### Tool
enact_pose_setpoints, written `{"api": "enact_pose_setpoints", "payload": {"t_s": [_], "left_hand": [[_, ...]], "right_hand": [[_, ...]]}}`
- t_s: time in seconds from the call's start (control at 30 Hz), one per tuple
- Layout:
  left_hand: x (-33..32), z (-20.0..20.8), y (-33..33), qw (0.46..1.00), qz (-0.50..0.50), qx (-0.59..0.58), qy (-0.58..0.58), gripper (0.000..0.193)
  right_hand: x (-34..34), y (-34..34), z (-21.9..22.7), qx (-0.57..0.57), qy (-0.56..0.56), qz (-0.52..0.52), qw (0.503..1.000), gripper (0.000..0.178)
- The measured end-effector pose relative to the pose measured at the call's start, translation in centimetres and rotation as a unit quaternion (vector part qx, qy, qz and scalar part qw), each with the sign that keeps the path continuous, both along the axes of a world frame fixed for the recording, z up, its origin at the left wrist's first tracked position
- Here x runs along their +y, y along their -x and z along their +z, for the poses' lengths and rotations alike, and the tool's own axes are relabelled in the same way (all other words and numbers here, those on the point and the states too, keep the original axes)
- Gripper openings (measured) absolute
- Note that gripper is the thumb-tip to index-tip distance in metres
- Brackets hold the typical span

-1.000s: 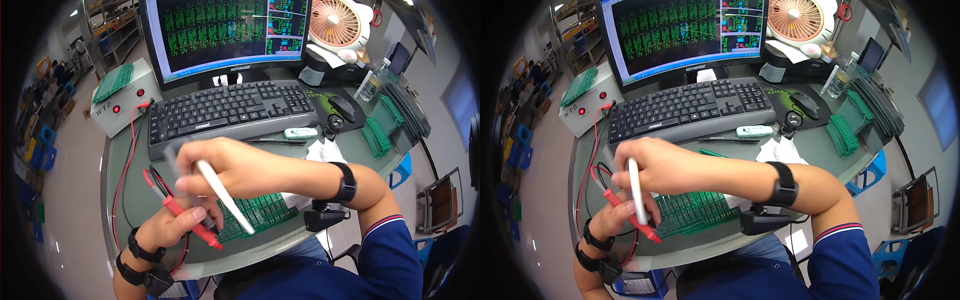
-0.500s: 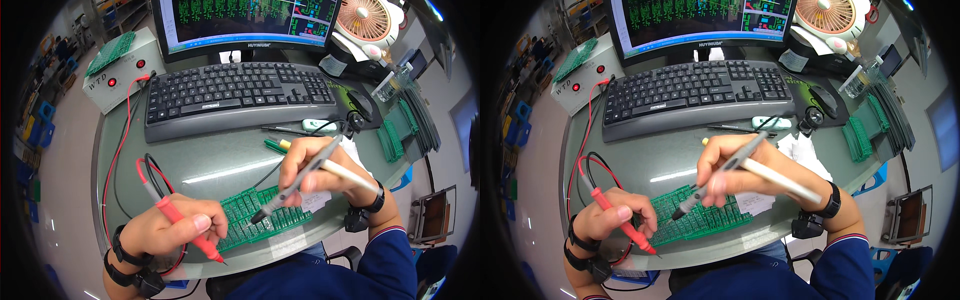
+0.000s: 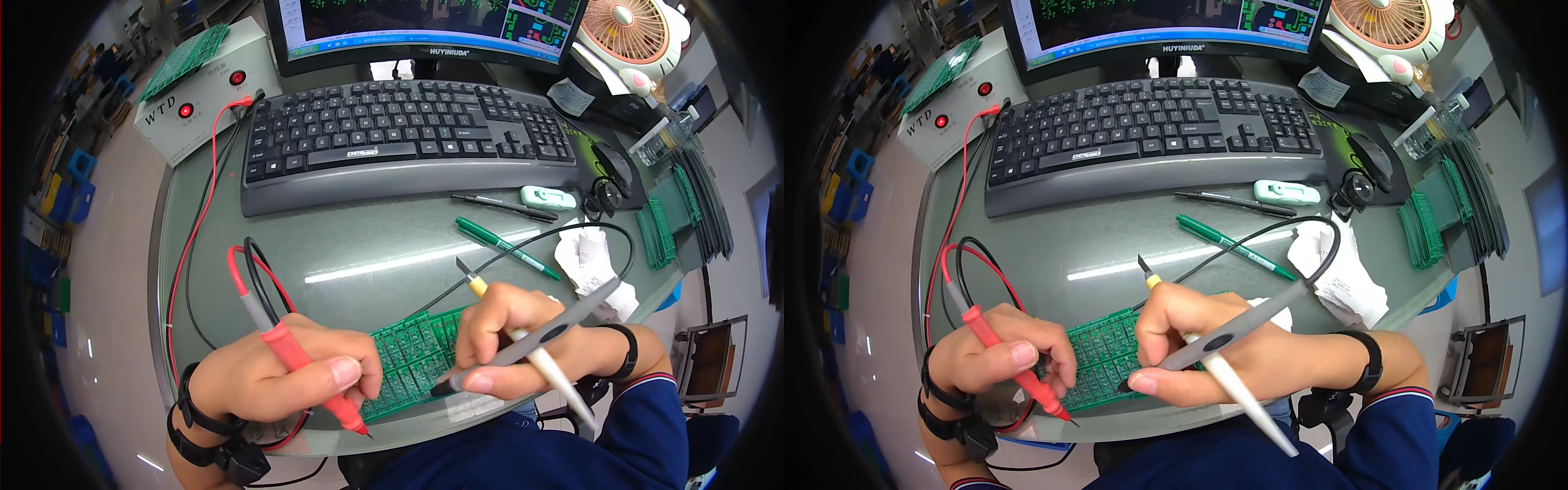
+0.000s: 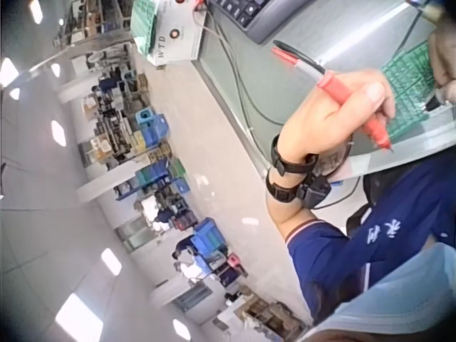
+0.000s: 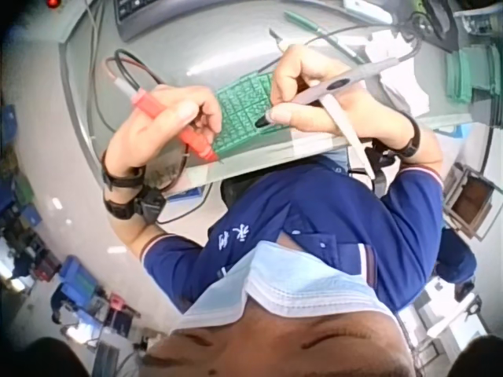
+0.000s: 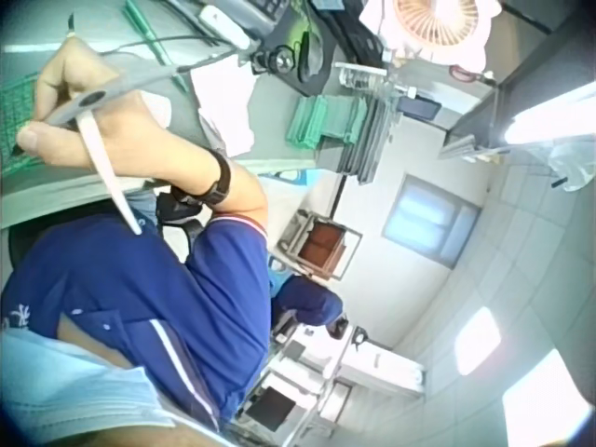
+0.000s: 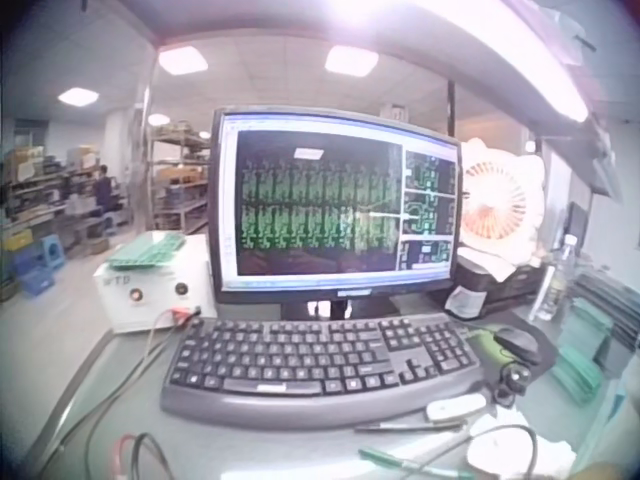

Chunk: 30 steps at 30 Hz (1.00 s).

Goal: The recorder uses multimeter probes and a computer interface to test a green printed circuit board.

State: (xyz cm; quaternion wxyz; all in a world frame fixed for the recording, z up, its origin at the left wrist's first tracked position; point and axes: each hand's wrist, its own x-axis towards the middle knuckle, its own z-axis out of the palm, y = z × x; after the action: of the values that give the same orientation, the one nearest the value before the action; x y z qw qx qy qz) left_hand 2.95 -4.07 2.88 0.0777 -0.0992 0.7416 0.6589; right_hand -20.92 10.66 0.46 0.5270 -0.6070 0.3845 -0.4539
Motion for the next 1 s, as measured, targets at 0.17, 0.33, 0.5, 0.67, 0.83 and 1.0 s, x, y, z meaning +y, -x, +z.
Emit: {"api": "enact_pose_setpoints", "payload": {"t_s": [0.17, 0.33, 0.5, 0.67, 0.83, 1.0], "left_hand": [[0.02, -0.58, -0.08, 1.0, 0.011, -0.004, 0.0, 0.055], [-0.27, -0.47, -0.5, 0.997, 0.061, -0.017, -0.041, 0.066], [-0.77, -0.78, -0.61, 0.989, 0.098, 0.004, -0.107, 0.052], [-0.5, -0.61, -0.2, 0.986, 0.141, 0.012, -0.093, 0.024], [-0.49, -0.66, -0.24, 0.988, 0.142, -0.002, -0.061, 0.023], [-0.25, -0.4, -0.11, 0.988, 0.147, -0.009, -0.045, 0.024]], "right_hand": [[0.09, -0.58, -0.44, 0.078, 0.037, -0.019, 0.996, 0.025], [0.05, -0.7, -0.48, 0.092, 0.037, -0.022, 0.995, 0.025], [0.08, -0.76, -0.66, 0.096, 0.044, -0.028, 0.994, 0.025], [0.14, -0.69, -0.49, 0.106, 0.047, -0.03, 0.993, 0.026], [0.07, -0.78, -0.52, 0.11, 0.067, -0.035, 0.991, 0.026], [-0.05, -0.8, -0.71, 0.104, 0.077, -0.038, 0.991, 0.025]]}}
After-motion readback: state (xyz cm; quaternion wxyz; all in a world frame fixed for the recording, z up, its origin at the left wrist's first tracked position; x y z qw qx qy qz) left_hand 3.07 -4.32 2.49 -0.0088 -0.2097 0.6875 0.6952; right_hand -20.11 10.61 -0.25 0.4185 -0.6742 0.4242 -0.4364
